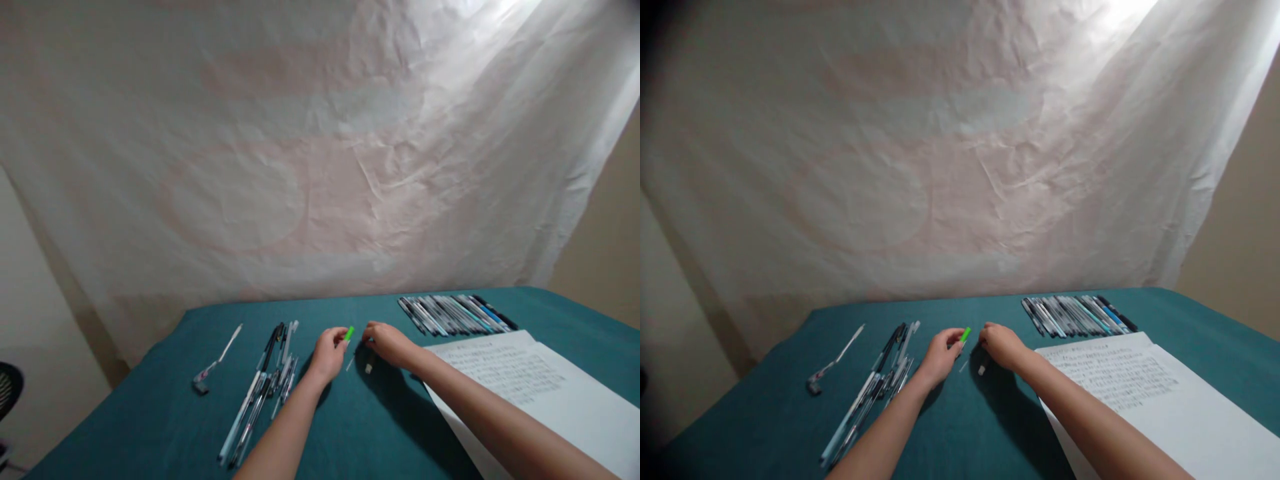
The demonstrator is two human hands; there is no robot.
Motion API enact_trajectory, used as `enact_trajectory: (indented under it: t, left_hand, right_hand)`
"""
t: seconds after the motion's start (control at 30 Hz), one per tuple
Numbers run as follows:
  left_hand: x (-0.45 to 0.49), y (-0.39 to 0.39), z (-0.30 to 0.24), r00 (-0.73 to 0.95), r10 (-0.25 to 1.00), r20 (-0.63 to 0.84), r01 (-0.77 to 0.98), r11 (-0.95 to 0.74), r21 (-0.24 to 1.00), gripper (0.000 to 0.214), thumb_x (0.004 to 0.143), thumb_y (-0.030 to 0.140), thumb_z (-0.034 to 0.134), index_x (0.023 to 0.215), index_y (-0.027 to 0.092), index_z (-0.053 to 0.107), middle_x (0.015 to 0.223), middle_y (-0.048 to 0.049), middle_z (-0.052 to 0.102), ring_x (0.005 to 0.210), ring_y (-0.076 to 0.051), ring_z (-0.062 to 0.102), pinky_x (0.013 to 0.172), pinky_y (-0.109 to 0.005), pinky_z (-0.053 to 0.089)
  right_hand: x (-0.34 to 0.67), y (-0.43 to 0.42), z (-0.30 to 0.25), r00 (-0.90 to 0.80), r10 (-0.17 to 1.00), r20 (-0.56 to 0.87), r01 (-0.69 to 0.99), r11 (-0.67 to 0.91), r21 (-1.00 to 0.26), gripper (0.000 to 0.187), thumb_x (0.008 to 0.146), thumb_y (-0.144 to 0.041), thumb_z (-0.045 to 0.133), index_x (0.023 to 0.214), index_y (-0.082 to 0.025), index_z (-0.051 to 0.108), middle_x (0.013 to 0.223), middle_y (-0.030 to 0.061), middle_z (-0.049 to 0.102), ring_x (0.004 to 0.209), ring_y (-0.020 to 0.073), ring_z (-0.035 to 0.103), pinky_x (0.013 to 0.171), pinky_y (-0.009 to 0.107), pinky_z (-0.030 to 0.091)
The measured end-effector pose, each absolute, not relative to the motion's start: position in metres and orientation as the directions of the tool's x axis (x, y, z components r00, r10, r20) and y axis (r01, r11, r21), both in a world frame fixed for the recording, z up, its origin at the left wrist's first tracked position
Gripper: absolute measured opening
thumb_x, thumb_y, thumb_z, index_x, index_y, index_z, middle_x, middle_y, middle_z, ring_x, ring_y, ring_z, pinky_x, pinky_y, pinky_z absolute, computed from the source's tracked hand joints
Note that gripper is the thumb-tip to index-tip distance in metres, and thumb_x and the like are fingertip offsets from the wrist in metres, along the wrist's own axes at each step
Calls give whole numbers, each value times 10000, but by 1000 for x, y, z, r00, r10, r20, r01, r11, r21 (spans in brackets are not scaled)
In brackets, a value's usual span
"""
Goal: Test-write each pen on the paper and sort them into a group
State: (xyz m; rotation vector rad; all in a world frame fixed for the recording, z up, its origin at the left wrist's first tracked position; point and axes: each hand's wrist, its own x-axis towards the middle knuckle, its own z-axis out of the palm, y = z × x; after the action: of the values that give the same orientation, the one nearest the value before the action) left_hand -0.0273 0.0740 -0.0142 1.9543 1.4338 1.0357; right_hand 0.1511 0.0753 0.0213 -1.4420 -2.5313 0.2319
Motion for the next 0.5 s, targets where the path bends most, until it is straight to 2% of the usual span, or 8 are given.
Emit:
enact_trajectory:
  t: [0.1,0.23,0.5]
  left_hand:
    - [-28,77,-19,131,947,293,508,-318,801,309,789,88,467,1082,134,555,1034,-91,611,904,-145,577,717,-241,486]
    - [-28,77,-23,104,936,335,465,-344,816,319,798,94,456,1099,156,539,1050,-85,577,951,-146,550,786,-265,467]
    - [-26,65,-16,134,868,479,530,-471,705,269,830,111,395,1053,184,527,1037,-60,543,990,-148,515,887,-303,403]
  right_hand:
    - [149,83,19,-527,845,91,821,533,-204,207,761,-152,515,904,-181,663,940,69,605,845,168,591,720,214,383]
    - [151,89,24,-591,804,60,794,594,-129,185,745,-172,543,887,-190,660,946,61,606,813,172,599,675,214,390]
    - [145,88,40,-729,685,2,684,729,27,163,748,-128,481,795,-138,637,856,110,639,770,207,598,684,269,369]
